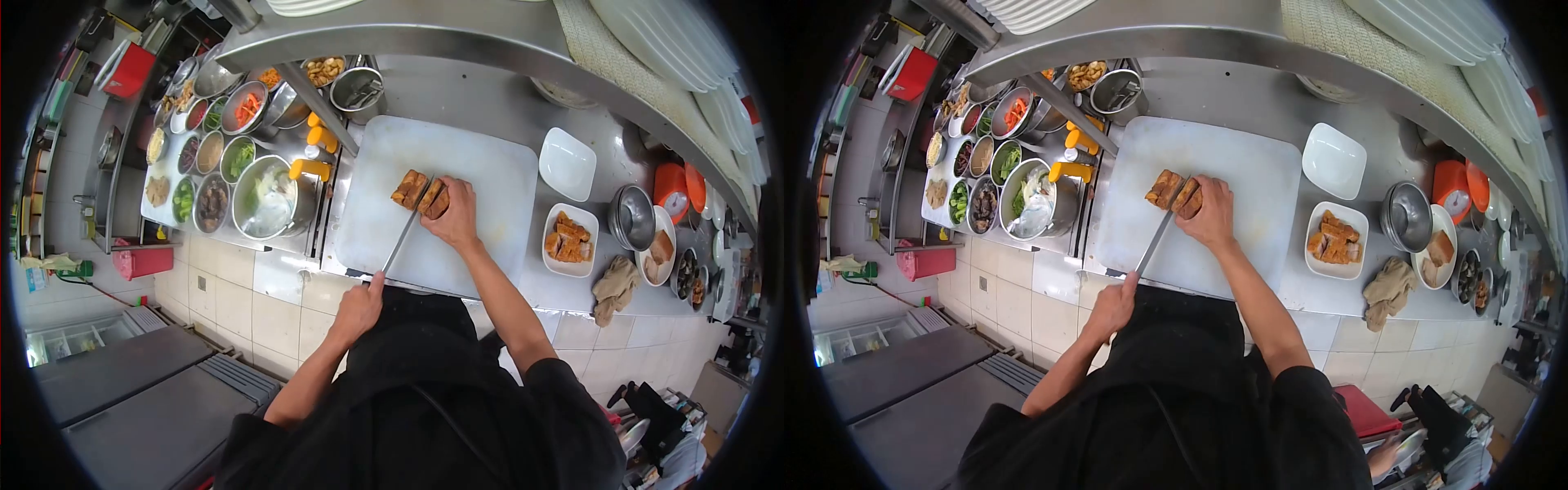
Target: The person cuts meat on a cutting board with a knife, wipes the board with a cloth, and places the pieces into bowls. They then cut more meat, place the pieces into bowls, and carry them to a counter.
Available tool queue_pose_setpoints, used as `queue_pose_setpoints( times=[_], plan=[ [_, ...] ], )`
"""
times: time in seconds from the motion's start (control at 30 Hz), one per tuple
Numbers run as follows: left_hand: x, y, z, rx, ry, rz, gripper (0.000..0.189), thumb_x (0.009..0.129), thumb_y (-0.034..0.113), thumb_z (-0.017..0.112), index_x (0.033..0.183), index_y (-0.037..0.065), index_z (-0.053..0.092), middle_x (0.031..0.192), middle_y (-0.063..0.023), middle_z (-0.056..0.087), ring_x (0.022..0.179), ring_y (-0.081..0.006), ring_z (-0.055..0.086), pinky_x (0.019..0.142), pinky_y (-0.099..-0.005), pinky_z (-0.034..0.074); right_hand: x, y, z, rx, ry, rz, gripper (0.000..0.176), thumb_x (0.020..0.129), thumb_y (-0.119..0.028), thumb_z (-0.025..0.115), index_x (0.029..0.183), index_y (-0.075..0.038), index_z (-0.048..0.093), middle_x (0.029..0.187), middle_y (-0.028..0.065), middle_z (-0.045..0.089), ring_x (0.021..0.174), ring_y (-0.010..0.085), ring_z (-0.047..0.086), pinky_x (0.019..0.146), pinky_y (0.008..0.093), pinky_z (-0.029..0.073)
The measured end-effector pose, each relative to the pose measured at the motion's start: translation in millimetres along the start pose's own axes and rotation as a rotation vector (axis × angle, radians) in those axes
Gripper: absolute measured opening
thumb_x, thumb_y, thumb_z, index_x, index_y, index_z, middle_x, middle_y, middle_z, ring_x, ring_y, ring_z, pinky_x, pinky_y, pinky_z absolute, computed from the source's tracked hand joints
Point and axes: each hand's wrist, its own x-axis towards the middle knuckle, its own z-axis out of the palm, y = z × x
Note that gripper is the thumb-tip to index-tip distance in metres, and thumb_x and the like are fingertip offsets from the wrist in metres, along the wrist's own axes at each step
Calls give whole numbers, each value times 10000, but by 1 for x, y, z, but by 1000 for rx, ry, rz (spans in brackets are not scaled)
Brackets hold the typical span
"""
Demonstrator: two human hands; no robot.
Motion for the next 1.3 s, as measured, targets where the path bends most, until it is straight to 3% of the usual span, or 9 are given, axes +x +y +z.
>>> queue_pose_setpoints(
  times=[0.23,0.4,0.43,0.53,1.13,1.23,1.3],
  plan=[
    [-61,-6,-65,-59,-9,-128,763,992,557,320,829,-112,647,854,-379,607,919,-520,595,837,-517,459,13,-28,-20,-58,-39,-71,913,522,-225,832,1334,-100,434,1292,139,497,1205,346,418,979,451,377],
    [-35,4,-61,-83,7,-113,779,989,567,316,809,-116,645,844,-386,603,910,-539,581,847,-530,448,16,-27,-4,-143,-108,-3,735,536,-309,817,1194,-107,559,1173,78,593,1162,306,474,981,437,357],
    [-33,4,-61,-66,9,-91,787,987,575,313,810,-115,649,851,-387,604,921,-541,580,856,-530,446,17,-27,-2,-124,-55,-16,654,540,-285,804,1132,-109,590,1103,51,626,1126,290,502,962,430,366],
    [-31,5,-64,-31,-22,-117,794,984,583,311,816,-113,655,861,-384,609,929,-535,585,860,-525,451,16,-28,-4,-126,-77,6,625,535,-258,790,1110,-120,587,1084,53,629,1099,293,515,944,424,373],
    [2,13,-43,22,-79,-131,811,988,577,298,793,-126,652,869,-403,600,948,-543,581,868,-537,456,21,-28,5,-207,-136,54,582,530,-215,776,1063,-103,572,959,88,649,1002,292,555,843,418,396],
    [44,12,-11,7,36,4,804,993,563,295,784,-128,649,861,-409,593,955,-539,581,871,-537,456,23,-27,5,-190,-170,54,627,519,-207,770,1092,-83,547,962,94,658,1007,287,548,828,407,380],
    [60,22,-12,-19,-6,-28,802,994,559,292,791,-130,647,861,-405,594,957,-537,581,871,-539,455,26,-31,1,-204,-201,83,632,519,-199,771,1097,-87,542,984,99,656,1014,292,544,827,407,385]
  ],
)
